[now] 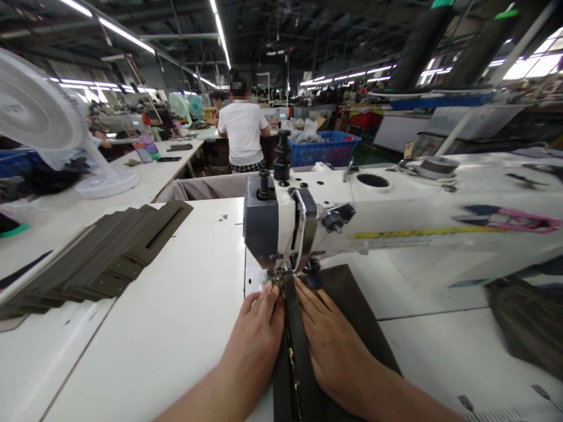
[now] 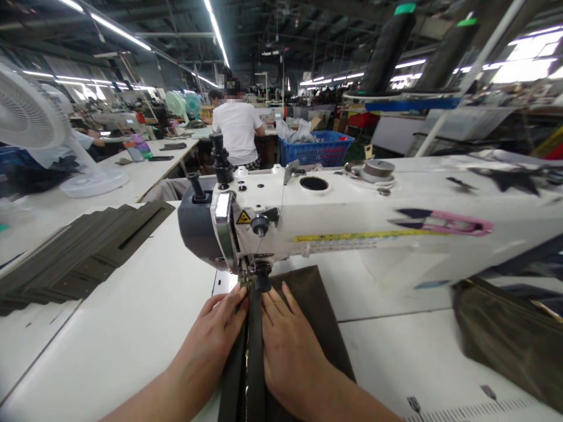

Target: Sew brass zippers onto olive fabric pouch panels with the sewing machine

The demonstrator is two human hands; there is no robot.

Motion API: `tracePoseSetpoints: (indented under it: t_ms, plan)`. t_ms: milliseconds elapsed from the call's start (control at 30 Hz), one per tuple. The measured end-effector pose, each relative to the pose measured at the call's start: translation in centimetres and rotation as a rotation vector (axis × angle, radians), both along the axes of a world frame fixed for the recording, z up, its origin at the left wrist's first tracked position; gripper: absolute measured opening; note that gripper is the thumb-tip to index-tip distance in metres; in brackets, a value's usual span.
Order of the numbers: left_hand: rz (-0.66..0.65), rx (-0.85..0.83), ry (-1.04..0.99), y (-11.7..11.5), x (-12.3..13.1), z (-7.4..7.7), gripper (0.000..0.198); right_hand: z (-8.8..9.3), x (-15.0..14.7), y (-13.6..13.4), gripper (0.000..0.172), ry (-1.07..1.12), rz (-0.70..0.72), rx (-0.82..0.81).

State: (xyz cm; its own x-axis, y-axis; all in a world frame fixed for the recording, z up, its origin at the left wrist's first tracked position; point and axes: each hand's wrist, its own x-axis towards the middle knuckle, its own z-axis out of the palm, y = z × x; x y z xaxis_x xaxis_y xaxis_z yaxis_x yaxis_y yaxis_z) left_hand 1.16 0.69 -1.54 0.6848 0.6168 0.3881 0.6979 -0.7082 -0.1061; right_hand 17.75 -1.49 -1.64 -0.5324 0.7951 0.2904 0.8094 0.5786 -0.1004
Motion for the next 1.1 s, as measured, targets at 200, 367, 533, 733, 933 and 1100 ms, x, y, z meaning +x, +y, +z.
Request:
tracePoseSetpoints:
  t_ms: [200,367,533,733,933,1100]
  plan:
    - [-0.003,-0.015,0.004,0.3,0.0,0.2,0.03,-0.3,-0.1,0.2,0.055,-0.008,-0.018,-0.026]
    - [-0.009,-0.074,-0.006,0.5,-0.1,0.5,0.03,-0.7,0.0,0.3,0.054,-0.026,-0.019,0.025]
    - [-0.022,-0.131,-0.029,1.0,-0.1,0.7,0.028,-0.8,-0.1,0.9,0.052,0.002,-0.03,-0.013]
    - [-0.02,-0.142,-0.057,1.7,0.0,1.0,0.025,0.5,0.4,0.7,0.049,0.085,0.012,-0.083]
    - [0.004,-0.168,-0.098,1.5,-0.1,1.0,0.026,0.4,0.5,-3.8,0.035,0.213,0.192,0.15]
    - [-0.008,-0.219,-0.156,1.7,-0.4,1.0,0.029,-0.8,-1.1,-5.6,0.024,0.204,0.224,0.442]
